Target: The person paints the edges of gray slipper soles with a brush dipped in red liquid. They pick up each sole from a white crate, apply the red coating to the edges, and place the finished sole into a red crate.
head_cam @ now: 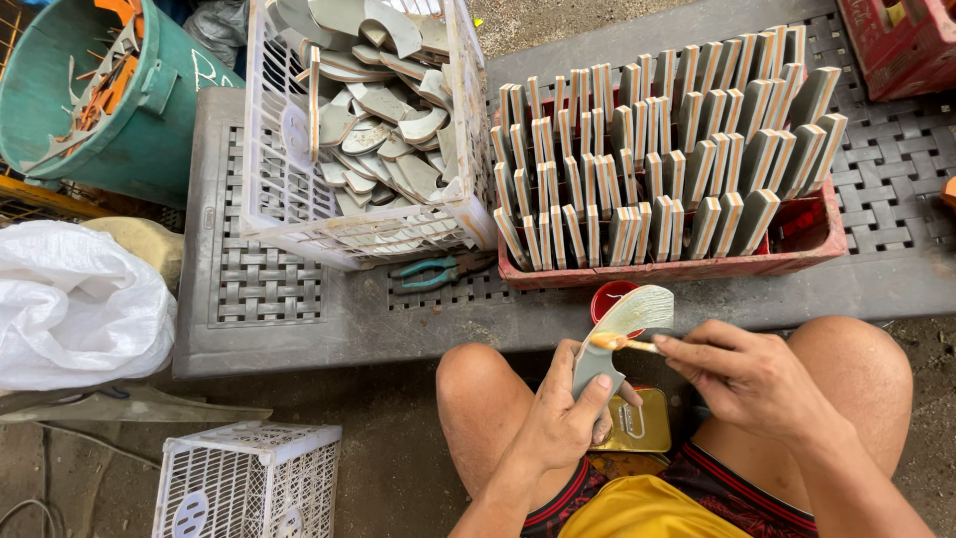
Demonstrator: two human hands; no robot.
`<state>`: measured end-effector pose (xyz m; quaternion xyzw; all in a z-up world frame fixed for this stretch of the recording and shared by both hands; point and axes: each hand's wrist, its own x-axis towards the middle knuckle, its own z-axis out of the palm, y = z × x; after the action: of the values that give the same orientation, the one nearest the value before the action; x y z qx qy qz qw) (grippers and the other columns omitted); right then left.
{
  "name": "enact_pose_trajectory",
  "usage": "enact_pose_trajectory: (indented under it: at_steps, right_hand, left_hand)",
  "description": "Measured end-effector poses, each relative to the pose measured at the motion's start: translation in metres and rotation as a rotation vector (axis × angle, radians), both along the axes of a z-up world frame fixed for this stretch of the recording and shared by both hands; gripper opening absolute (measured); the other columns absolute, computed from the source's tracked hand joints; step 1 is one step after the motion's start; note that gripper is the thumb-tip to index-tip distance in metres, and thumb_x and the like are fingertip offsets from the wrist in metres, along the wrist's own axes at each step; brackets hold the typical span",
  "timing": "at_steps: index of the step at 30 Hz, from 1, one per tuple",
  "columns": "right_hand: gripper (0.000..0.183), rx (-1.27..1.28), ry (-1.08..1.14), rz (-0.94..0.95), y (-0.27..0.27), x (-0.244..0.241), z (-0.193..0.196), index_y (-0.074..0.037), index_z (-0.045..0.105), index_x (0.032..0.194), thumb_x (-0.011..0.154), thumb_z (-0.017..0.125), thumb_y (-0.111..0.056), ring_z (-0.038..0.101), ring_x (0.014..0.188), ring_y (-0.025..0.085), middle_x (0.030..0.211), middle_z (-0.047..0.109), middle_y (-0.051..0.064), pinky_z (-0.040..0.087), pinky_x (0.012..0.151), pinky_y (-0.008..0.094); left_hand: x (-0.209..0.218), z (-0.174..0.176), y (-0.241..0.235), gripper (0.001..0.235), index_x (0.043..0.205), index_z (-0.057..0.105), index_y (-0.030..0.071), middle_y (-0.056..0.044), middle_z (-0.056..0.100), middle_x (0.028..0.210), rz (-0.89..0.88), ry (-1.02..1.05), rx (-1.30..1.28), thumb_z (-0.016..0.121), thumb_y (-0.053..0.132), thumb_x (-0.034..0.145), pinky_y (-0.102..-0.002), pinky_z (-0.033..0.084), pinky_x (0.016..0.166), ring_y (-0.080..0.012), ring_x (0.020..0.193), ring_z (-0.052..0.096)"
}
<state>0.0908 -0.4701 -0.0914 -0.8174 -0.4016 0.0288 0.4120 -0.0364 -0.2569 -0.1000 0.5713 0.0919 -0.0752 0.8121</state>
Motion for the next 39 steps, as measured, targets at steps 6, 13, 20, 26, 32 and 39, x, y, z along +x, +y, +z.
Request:
enact_pose_trajectory:
  at_steps: [6, 13, 20, 26, 32, 39]
  right_hand:
    - [0.043, -0.143, 0.012, -0.028, -0.015, 0.01, 0.013, -0.021, 0.079, 0.107, 0.067, 0.077, -0.004, 0.071, 0.059, 0.019, 0.083, 0.072, -0.001, 0.058, 0.054, 0.032]
    - [0.038, 0.008, 0.013, -0.037, -0.006, -0.003, 0.002, -0.019, 0.078, 0.112, 0.075, 0.078, -0.01, 0.071, 0.061, 0.016, 0.086, 0.072, 0.0, 0.058, 0.054, 0.029]
    - [0.033, 0.064, -0.033, -0.386, 0.005, -0.025, -0.001, -0.011, 0.073, 0.119, 0.087, 0.076, -0.007, 0.069, 0.073, 0.022, 0.097, 0.071, 0.008, 0.056, 0.061, 0.032]
    - [0.035, 0.055, -0.031, -0.451, 0.026, -0.037, -0.023, -0.008, 0.073, 0.125, 0.09, 0.074, -0.005, 0.069, 0.077, 0.024, 0.095, 0.07, 0.012, 0.056, 0.067, 0.036]
    - [0.032, 0.046, -0.039, -0.627, -0.003, -0.013, -0.005, -0.007, 0.073, 0.129, 0.098, 0.074, -0.011, 0.065, 0.075, 0.023, 0.098, 0.069, 0.012, 0.051, 0.065, 0.035]
    - [0.026, -0.004, -0.187, -0.276, -0.025, -0.001, 0.033, -0.015, 0.077, 0.112, 0.086, 0.077, -0.012, 0.063, 0.068, 0.019, 0.09, 0.068, 0.002, 0.049, 0.062, 0.032]
  left_hand:
    - [0.0, 0.0, 0.0, 0.025, 0.126, 0.038, 0.003, -0.015, 0.07, 0.097, 0.007, 0.004, -0.011, 0.047, 0.021, 0.112, -0.02, 0.044, 0.052, -0.0047, 0.054, 0.049]
    - [0.003, -0.005, -0.006, 0.026, 0.123, 0.035, 0.003, -0.017, 0.069, 0.097, 0.015, -0.024, -0.018, 0.045, 0.024, 0.112, -0.02, 0.042, 0.048, -0.0061, 0.053, 0.05]
    - [0.005, -0.006, -0.015, 0.026, 0.124, 0.033, 0.004, -0.018, 0.067, 0.098, 0.112, -0.043, -0.039, 0.044, 0.023, 0.111, -0.021, 0.042, 0.046, -0.0075, 0.052, 0.05]
    - [0.005, -0.005, -0.026, 0.025, 0.126, 0.032, 0.003, -0.017, 0.064, 0.1, 0.152, -0.113, -0.003, 0.042, 0.021, 0.113, -0.021, 0.043, 0.05, -0.0077, 0.056, 0.051]
    - [-0.003, 0.014, -0.009, 0.038, 0.137, 0.041, 0.004, -0.013, 0.066, 0.104, 0.137, -0.131, 0.283, 0.054, 0.019, 0.105, -0.027, 0.05, 0.062, -0.0117, 0.072, 0.058]
    - [0.007, 0.033, 0.036, 0.048, 0.116, 0.067, 0.013, -0.012, 0.062, 0.106, 0.069, -0.359, 1.142, 0.08, 0.007, 0.07, -0.042, 0.057, 0.072, -0.0326, 0.088, 0.071]
